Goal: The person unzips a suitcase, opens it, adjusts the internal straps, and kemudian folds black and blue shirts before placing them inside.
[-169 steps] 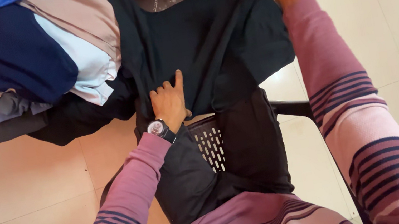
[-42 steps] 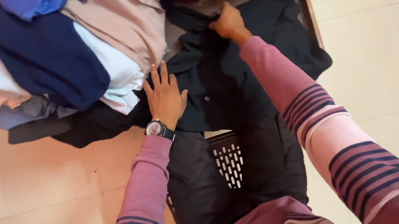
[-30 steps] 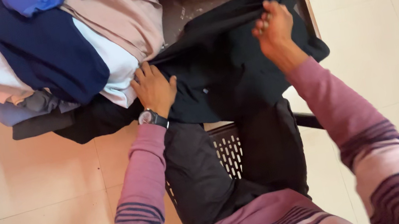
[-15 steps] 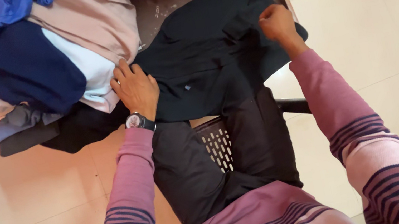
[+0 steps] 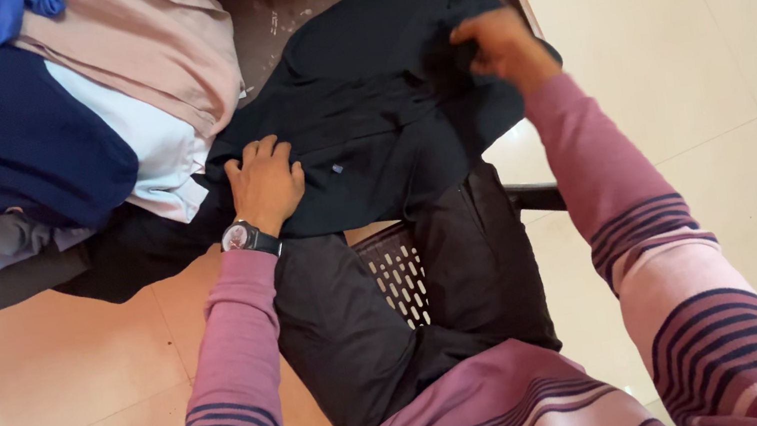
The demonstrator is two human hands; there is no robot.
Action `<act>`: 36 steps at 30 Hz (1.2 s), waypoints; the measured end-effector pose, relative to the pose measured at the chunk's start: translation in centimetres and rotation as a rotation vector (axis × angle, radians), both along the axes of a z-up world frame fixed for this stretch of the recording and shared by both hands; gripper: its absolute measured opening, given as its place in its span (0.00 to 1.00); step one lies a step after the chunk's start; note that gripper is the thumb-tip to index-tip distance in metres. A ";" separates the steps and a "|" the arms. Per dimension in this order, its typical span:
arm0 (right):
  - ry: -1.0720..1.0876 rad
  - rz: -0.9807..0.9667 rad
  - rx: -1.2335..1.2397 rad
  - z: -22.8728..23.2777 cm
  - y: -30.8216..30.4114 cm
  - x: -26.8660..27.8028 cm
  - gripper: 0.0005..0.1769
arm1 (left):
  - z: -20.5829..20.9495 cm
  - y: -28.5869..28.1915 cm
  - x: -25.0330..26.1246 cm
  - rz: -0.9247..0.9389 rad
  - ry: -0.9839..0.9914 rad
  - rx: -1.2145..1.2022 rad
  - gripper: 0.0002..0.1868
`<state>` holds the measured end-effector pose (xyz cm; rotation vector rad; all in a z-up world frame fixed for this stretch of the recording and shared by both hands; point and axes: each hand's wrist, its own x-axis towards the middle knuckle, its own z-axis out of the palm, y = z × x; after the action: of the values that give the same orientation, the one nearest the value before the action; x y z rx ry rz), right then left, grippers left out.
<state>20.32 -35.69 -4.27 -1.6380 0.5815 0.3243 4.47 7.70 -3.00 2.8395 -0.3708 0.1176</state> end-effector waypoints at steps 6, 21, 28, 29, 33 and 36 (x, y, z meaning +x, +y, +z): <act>-0.223 -0.325 0.051 6.2 -3.0 -2.7 0.21 | -0.1 -0.8 0.1 0.061 0.075 0.076 0.17; -0.124 0.090 -0.688 1.1 -6.4 -2.2 0.24 | 0.4 -1.0 0.1 0.077 0.078 0.065 0.16; -0.147 -0.100 -0.466 1.0 -2.8 -2.9 0.37 | 0.4 -0.5 -0.1 0.037 -0.107 0.006 0.13; -0.168 -0.136 -0.446 0.3 -2.4 -2.6 0.39 | 0.5 -0.7 0.0 0.043 -0.114 0.025 0.13; -0.189 -0.117 -0.540 -3.1 -3.4 -1.2 0.27 | 1.1 -1.6 -0.4 0.042 -0.129 0.078 0.10; -0.251 -0.119 -0.359 -3.2 -4.1 -0.3 0.18 | 1.8 -2.2 -0.1 -0.004 -0.278 -0.039 0.09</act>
<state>20.06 -39.74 -7.45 -1.9421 0.5641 -0.0797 4.37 5.45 -1.16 2.7865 -0.4256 0.5159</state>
